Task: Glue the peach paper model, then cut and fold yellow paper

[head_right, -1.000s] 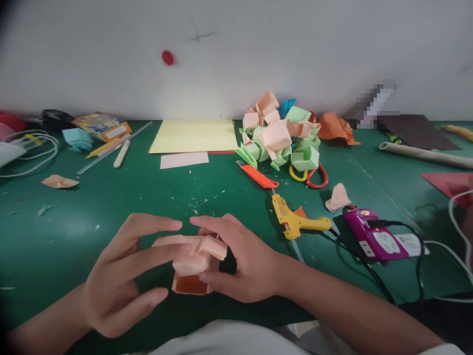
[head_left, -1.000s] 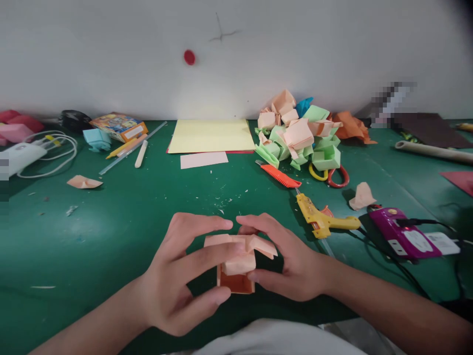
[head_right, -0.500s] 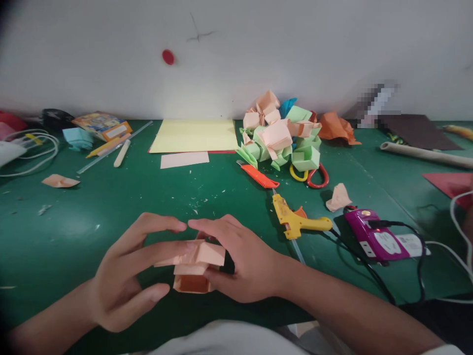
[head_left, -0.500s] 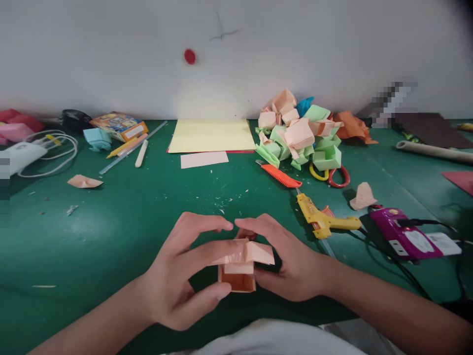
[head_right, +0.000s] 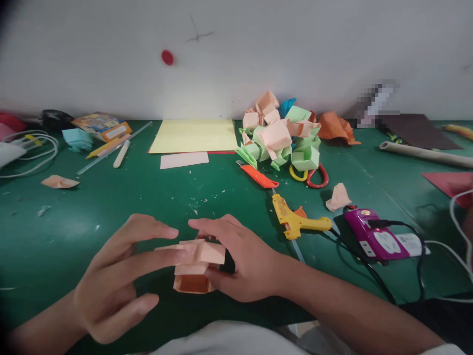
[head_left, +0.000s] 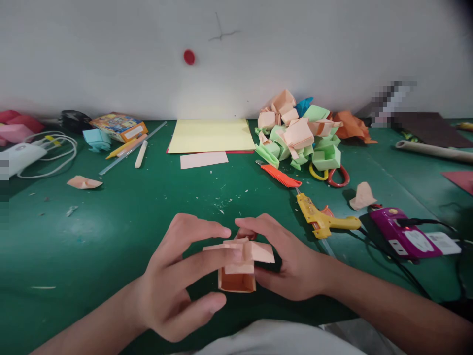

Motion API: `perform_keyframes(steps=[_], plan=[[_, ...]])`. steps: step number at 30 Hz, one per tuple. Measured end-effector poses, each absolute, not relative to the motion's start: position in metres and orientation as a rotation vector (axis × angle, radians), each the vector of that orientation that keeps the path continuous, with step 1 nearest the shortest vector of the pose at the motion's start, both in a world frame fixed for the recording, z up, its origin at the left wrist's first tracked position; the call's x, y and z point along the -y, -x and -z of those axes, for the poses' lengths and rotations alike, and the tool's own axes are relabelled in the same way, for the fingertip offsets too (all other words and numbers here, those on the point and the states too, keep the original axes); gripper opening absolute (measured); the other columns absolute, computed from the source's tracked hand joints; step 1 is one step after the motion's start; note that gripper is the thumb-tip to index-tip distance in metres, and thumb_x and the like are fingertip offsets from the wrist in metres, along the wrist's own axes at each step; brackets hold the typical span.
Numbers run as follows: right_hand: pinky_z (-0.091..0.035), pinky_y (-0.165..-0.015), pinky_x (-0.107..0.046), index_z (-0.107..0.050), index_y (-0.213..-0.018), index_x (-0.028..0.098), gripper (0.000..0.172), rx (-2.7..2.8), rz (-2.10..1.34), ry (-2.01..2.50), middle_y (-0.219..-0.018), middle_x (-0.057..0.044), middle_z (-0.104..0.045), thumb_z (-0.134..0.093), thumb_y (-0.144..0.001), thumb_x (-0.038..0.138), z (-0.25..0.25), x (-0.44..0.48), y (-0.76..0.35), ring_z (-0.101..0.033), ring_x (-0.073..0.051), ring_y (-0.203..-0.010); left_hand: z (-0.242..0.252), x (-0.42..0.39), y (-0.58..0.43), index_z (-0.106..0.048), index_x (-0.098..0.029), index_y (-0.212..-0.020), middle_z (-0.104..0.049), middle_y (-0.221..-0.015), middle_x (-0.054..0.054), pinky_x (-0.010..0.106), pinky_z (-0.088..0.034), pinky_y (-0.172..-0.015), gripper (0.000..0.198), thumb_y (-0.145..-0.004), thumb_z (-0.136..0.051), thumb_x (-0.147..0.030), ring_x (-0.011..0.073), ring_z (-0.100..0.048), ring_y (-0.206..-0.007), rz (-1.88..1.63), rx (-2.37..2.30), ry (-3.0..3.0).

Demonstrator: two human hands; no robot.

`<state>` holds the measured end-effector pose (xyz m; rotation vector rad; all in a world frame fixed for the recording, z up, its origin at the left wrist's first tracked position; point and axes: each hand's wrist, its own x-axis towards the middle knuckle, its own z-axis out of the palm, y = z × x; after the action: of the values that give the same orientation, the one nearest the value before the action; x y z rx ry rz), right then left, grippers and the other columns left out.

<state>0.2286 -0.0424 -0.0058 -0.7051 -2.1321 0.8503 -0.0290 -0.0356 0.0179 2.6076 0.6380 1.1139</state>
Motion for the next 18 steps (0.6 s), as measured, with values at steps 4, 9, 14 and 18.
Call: perform_keyframes(steps=[4, 9, 14, 18], plan=[[-0.051, -0.092, -0.042, -0.031, -0.154, 0.03, 0.08, 2.136, -0.844, 0.707, -0.125, -0.009, -0.064, -0.067, -0.085, 0.015, 0.0054, 0.0423, -0.2279, -0.059, -0.025, -0.107, -0.0163, 0.035, 0.0297, -0.065, -0.029, -0.126, -0.061, -0.126, 0.011, 0.046, -0.053, -0.082, 0.038, -0.091, -0.052, -0.035, 0.0264, -0.063, -0.099, -1.059, -0.578, -2.665], [-0.05, -0.093, -0.043, -0.031, -0.154, 0.03, 0.08, 2.139, -0.839, 0.711, -0.127, -0.009, -0.064, -0.067, -0.084, 0.016, 0.0054, 0.0422, -0.2286, -0.06, -0.025, -0.107, -0.0147, 0.0345, 0.0291, -0.065, -0.029, -0.127, -0.061, -0.127, 0.01, 0.045, -0.053, -0.079, 0.039, -0.091, -0.051, -0.035, 0.026, -0.063, -0.097, -1.04, -0.573, -2.672], [-0.05, -0.092, -0.043, -0.031, -0.154, 0.03, 0.08, 2.147, -0.838, 0.71, -0.127, -0.01, -0.063, -0.067, -0.084, 0.014, 0.0052, 0.0423, -0.229, -0.059, -0.025, -0.106, -0.0186, 0.0347, 0.0272, -0.065, -0.028, -0.128, -0.058, -0.125, 0.01, 0.046, -0.052, -0.085, 0.04, -0.091, -0.053, -0.028, 0.0265, -0.061, -0.103, -1.096, -0.564, -2.633], [-0.05, -0.093, -0.043, -0.03, -0.155, 0.029, 0.082, 2.153, -0.852, 0.701, -0.127, -0.009, -0.063, -0.065, -0.083, 0.012, 0.0054, 0.0423, -0.2278, -0.059, -0.025, -0.107, -0.0167, 0.0355, 0.0275, -0.066, -0.027, -0.127, -0.056, -0.131, 0.011, 0.047, -0.051, -0.091, 0.039, -0.091, -0.051, -0.028, 0.0281, -0.059, -0.111, -1.079, -0.686, -2.573]])
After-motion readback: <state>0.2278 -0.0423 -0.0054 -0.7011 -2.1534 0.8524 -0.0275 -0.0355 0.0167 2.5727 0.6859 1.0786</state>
